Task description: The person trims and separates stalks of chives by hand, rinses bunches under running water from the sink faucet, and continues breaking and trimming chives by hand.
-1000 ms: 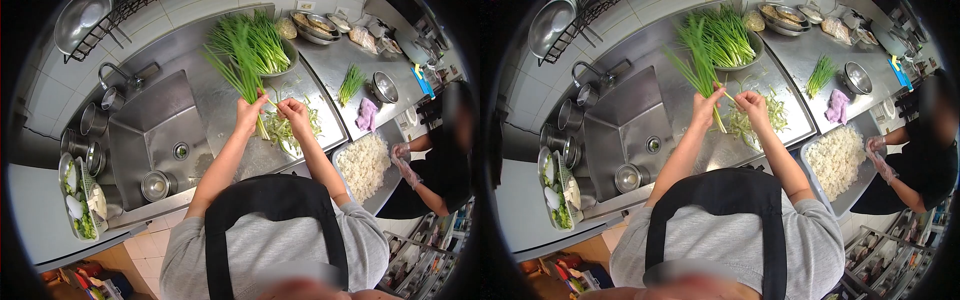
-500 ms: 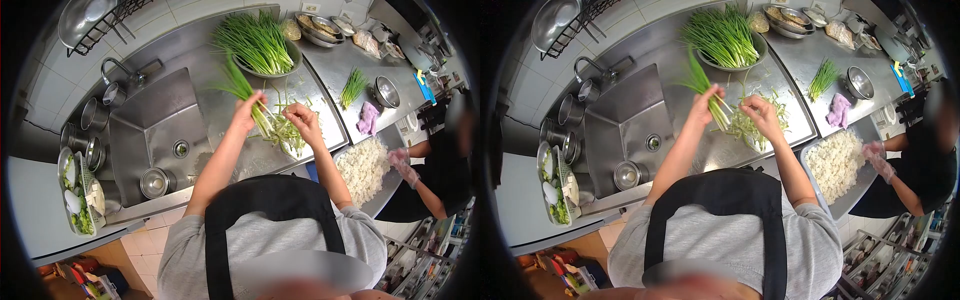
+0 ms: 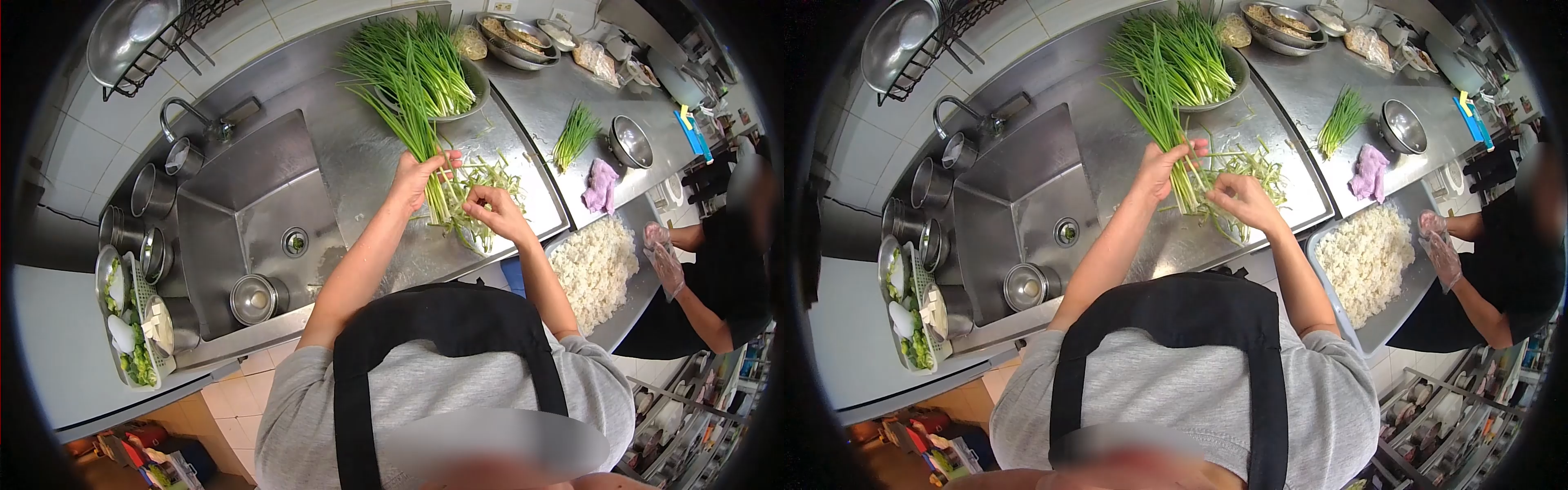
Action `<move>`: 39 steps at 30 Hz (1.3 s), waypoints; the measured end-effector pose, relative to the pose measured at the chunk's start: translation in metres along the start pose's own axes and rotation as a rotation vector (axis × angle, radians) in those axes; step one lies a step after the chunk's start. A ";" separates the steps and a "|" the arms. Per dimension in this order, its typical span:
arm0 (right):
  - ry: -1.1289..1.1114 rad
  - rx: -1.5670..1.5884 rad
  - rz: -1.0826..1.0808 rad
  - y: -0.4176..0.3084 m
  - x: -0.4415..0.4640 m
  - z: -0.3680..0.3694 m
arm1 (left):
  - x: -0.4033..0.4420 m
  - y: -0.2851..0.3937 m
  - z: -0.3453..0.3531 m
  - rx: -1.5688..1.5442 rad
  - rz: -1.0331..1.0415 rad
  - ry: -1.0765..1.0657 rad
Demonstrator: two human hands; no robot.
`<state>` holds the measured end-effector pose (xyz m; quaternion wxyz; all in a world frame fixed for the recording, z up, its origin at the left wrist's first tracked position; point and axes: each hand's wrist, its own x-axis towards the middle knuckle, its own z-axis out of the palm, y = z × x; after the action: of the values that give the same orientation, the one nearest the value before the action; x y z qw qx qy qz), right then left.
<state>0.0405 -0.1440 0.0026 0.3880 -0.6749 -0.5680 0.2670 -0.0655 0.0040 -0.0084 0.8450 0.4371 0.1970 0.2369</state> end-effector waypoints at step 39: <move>0.544 -0.600 0.765 0.189 0.072 -0.164 | -0.009 -0.008 -0.025 -0.200 0.139 0.125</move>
<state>0.2926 -0.1201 -0.0565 0.1871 -0.9585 -0.2130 0.0314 -0.0843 0.0109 -0.0269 0.8519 0.3474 0.1940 0.3404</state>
